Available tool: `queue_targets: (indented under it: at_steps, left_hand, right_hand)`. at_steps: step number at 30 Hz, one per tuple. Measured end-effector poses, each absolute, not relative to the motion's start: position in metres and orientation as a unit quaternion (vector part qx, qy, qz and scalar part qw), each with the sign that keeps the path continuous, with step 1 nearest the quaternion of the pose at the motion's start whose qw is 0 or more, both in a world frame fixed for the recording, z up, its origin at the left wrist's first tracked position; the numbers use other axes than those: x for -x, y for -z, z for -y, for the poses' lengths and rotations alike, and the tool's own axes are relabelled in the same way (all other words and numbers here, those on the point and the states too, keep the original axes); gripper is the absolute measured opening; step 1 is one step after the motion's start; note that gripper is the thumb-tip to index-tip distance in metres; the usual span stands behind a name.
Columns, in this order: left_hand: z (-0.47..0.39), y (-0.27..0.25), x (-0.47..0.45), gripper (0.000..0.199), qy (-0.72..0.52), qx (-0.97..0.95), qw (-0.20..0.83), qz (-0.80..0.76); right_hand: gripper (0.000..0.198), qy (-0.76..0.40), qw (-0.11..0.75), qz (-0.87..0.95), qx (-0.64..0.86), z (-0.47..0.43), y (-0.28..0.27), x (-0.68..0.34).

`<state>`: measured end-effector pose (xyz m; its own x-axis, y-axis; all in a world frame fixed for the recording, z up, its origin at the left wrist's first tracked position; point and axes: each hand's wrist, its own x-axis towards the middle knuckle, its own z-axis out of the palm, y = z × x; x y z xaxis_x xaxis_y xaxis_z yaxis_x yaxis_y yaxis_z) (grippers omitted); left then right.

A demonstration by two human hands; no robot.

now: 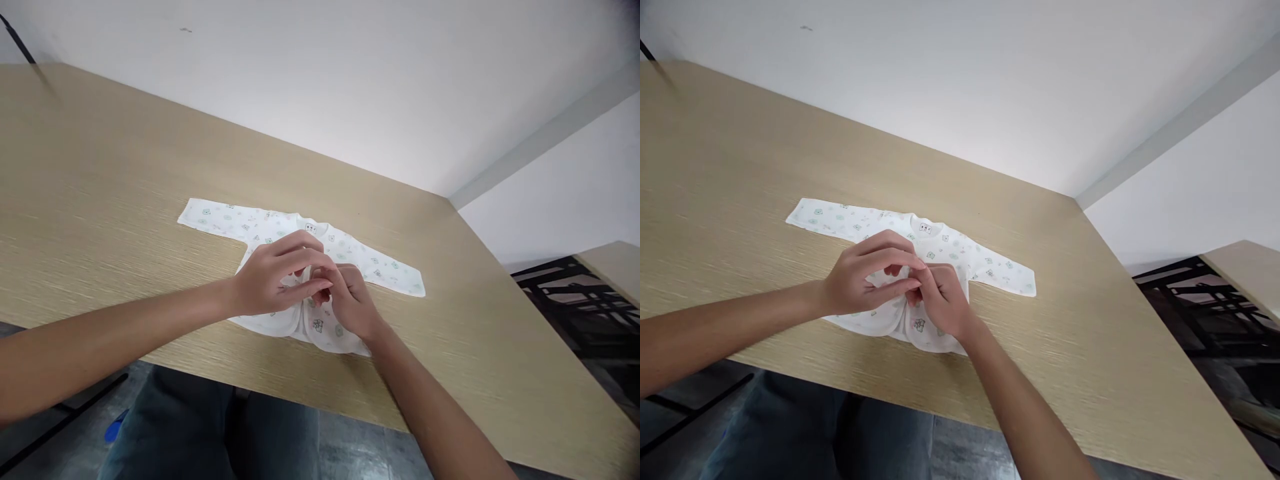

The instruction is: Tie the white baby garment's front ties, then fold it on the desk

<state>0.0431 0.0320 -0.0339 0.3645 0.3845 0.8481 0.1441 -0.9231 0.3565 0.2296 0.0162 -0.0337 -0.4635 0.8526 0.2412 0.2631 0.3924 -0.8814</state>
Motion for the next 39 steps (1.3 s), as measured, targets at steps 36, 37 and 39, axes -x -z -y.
queue_targets:
  at_steps: [36, 37, 39]
  left_hand:
    - [-0.0358, 0.0341, -0.0436, 0.013, -0.554, -0.812, 0.110, -0.148]
    - [-0.0356, 0.0339, -0.0436, 0.012, -0.554, -0.812, 0.112, -0.148]
    - [-0.0354, 0.0337, -0.0438, 0.009, -0.554, -0.811, 0.117, -0.145]
  right_hand:
    - [0.062, -0.565, 0.349, 0.667, 0.338, -0.0154, 0.0348, -0.2252]
    - [0.062, -0.565, 0.348, 0.667, 0.338, -0.0155, 0.0349, -0.2253]
    - [0.062, -0.567, 0.345, 0.667, 0.338, -0.0158, 0.0351, -0.2255]
